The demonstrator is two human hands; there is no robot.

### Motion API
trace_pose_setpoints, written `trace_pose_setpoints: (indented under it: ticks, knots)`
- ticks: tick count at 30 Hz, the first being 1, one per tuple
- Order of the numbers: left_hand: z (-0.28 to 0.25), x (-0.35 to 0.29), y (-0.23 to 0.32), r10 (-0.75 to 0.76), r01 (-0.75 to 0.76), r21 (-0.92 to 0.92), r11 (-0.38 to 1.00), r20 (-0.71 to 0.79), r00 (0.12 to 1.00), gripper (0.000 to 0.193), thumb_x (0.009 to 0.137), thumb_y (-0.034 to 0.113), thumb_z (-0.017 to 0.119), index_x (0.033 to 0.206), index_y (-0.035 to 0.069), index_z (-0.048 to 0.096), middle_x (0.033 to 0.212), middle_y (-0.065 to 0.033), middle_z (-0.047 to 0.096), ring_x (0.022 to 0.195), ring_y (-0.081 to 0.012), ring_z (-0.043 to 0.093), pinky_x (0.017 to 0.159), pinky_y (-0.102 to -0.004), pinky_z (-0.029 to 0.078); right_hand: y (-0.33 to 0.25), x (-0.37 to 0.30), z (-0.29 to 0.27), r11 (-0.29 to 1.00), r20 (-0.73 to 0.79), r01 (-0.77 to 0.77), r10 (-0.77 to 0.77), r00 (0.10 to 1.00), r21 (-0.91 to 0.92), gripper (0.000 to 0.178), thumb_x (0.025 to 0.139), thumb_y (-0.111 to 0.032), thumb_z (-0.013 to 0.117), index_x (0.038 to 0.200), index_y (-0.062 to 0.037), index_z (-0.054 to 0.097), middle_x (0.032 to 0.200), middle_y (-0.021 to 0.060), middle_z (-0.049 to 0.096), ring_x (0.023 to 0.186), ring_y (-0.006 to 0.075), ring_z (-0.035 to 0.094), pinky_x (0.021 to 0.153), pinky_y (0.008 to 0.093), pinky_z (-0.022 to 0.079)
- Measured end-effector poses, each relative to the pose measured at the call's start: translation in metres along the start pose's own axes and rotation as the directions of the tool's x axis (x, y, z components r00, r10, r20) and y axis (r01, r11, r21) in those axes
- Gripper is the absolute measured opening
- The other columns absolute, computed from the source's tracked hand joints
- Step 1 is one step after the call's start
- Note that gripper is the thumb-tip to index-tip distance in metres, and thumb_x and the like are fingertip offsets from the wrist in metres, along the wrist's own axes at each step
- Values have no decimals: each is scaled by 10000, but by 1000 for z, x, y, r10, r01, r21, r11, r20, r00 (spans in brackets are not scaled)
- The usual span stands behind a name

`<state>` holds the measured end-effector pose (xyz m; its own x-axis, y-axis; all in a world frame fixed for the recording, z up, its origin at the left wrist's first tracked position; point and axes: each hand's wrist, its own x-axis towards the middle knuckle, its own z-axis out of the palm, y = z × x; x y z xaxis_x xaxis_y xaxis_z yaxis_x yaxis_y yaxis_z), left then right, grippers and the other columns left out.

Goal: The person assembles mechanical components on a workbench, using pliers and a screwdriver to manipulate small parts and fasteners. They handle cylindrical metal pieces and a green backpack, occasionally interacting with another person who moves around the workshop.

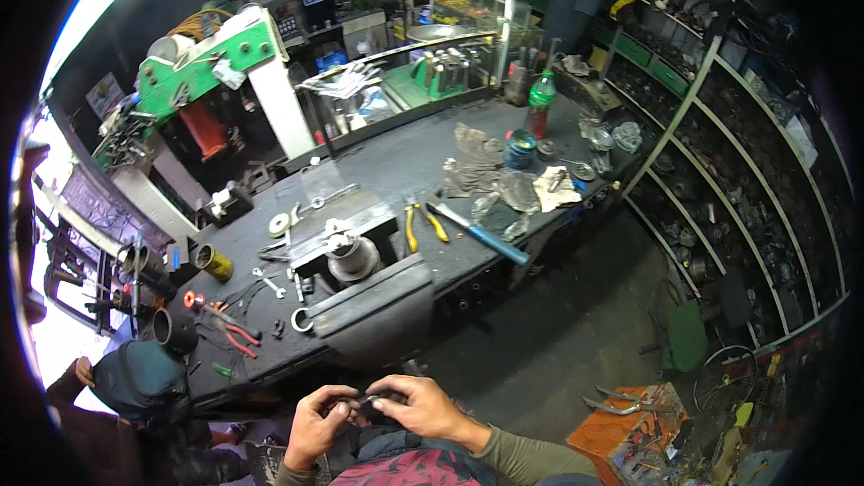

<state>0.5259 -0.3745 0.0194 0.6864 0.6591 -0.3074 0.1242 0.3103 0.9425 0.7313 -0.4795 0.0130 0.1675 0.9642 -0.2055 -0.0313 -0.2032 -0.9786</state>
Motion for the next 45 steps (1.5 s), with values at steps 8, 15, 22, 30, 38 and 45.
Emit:
trace_pose_setpoints:
  ticks: [8, 15, 22, 30, 38, 45]
  knots:
    - [107, 59, 41, 33, -22, -46, 999, 248, 968, 354, 961, 75, 715, 1287, -33, 630, 1108, -95, 712, 1009, -142, 681, 925, -291, 543, 46, -37, -113, 957, -338, -108, 199, 920, 268, 217, 958, -40, 698, 1165, 28, 689, 937, 57, 723, 769, 84, 665, 702, 241, 569]
    - [214, 157, 24, 68, -72, -9, 997, 461, 885, 309, 1014, 156, 667, 1256, -35, 652, 1037, -58, 725, 912, -98, 660, 808, -260, 545, 71, -46, -168, 929, -591, 94, 147, 793, 359, 292, 948, 33, 674, 1236, 33, 620, 971, 94, 706, 794, 124, 673, 696, 263, 576]
    - [291, 251, 25, 76, -133, 178, 975, 296, 952, 311, 992, 191, 691, 1238, 1, 677, 1001, -53, 732, 913, -97, 659, 830, -283, 546, 115, -41, -273, 931, -666, 19, 246, 704, 365, 223, 918, 35, 702, 1131, 44, 635, 930, 100, 703, 753, 140, 685, 656, 268, 580]
    - [360, 324, -13, 373, -381, 455, 805, 111, 921, 331, 945, 244, 677, 1188, 19, 657, 1078, -203, 716, 1018, -371, 695, 872, -463, 540, 87, 31, -448, 1000, -596, 24, -29, 803, -16, 278, 887, -70, 724, 1146, 1, 654, 925, 96, 689, 725, 151, 665, 584, 272, 570]
    - [332, 243, -36, 165, -116, 301, 947, -143, 976, 425, 971, 288, 674, 1268, -12, 621, 1062, -162, 708, 966, -278, 686, 872, -407, 538, 12, 130, -518, 980, -519, 195, -182, 836, -29, 243, 903, -30, 734, 1105, 99, 697, 998, 161, 702, 835, 223, 651, 707, 339, 547]
    - [250, 108, -9, -72, 51, -165, 985, -124, 990, 424, 992, 285, 693, 1306, 6, 640, 1074, -83, 702, 863, -110, 644, 798, -262, 554, -70, 203, -427, 958, -221, 282, -264, 939, 56, 192, 967, -84, 664, 1074, 72, 693, 1034, 145, 680, 840, 196, 635, 748, 305, 540]
